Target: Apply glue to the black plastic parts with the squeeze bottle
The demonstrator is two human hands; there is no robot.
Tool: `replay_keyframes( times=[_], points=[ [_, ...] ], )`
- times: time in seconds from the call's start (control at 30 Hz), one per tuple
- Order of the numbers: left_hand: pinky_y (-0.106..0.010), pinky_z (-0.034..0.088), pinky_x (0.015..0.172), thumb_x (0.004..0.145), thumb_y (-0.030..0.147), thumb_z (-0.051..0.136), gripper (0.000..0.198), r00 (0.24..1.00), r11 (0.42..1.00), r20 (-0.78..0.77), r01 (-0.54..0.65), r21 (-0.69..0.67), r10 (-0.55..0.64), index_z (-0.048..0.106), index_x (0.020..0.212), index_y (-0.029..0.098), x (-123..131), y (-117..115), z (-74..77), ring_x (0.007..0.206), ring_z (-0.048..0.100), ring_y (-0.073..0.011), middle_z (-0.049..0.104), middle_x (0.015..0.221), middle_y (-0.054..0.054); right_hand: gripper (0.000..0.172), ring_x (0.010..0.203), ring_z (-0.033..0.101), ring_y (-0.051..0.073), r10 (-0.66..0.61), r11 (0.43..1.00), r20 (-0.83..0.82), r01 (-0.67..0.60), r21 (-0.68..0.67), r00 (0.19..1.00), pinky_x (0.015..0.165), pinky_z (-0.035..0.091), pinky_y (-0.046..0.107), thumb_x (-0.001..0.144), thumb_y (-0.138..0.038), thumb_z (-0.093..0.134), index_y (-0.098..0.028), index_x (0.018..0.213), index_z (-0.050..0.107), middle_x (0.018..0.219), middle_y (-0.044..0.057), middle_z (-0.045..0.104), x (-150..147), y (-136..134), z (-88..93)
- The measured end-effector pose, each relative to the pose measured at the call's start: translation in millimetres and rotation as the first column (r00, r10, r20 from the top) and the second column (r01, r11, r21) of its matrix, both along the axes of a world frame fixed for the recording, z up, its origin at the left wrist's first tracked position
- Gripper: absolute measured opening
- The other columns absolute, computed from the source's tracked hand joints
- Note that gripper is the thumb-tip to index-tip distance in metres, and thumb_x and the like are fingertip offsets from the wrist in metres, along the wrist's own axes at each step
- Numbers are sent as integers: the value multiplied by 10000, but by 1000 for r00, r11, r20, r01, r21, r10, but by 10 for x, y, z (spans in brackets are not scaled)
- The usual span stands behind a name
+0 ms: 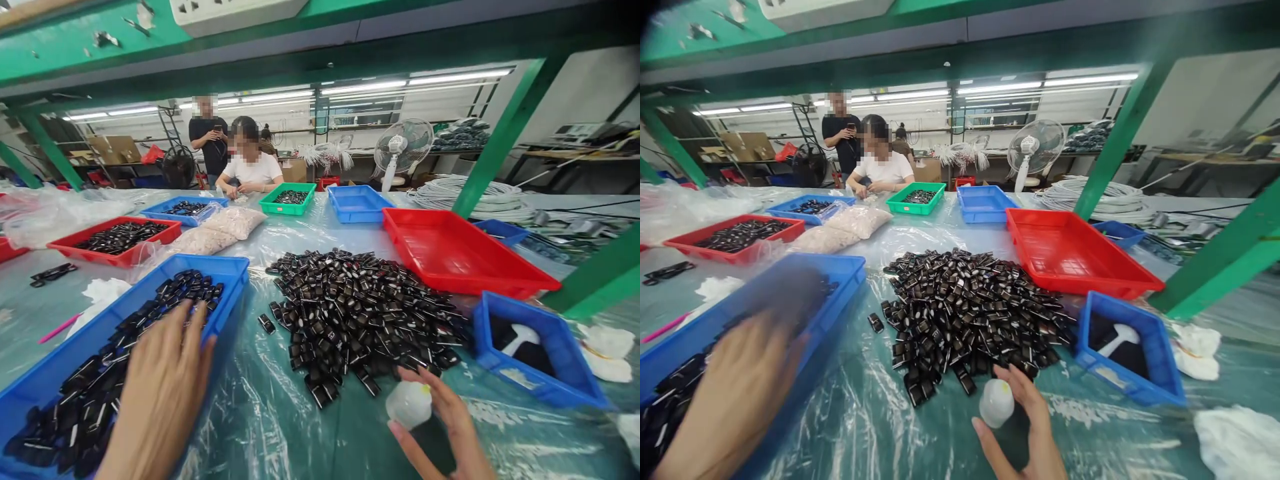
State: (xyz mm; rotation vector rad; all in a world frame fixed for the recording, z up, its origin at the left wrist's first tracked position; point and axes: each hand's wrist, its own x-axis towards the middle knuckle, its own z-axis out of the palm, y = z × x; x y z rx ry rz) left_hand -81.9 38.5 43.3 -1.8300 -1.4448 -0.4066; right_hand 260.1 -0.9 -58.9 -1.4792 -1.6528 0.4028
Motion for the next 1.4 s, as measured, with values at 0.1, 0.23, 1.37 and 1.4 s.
replay_keyframes(
  times=[0.1,0.23,1.37,1.4],
  points=[
    [-494,517,842,1037,255,259,421,972,968,15,235,-82,-235,528,1298,64,302,29,-386,1059,658,-376,635,1247,-249,416,1229,593,240,36,985,-74,-48,-168,997,907,566,297,946,-411,507,-292,1339,436,1353,75,609,-8,-8,-9],
    [-511,502,954,1039,281,240,475,956,948,184,261,-183,-228,487,1370,46,570,215,-858,1261,547,-377,517,1410,-268,375,1191,623,239,6,966,-169,-49,-254,986,874,571,267,916,-458,537,-293,1253,548,1305,58,648,-7,-8,0],
    [-323,556,885,1032,293,374,284,518,542,844,753,-373,-139,651,1082,249,616,-169,-584,1054,679,-230,718,1136,-59,301,1076,687,217,18,967,-111,-45,-252,994,785,601,235,907,-360,588,-279,1195,555,1198,61,691,-70,-104,155],
    [-306,551,864,1032,309,368,291,436,507,900,779,-369,-14,654,1051,254,634,-192,-587,1035,683,-225,722,1120,-57,298,1075,686,217,21,969,-107,-47,-244,994,793,599,240,906,-357,588,-279,1192,557,1194,59,692,-78,-103,155]
  ],
)
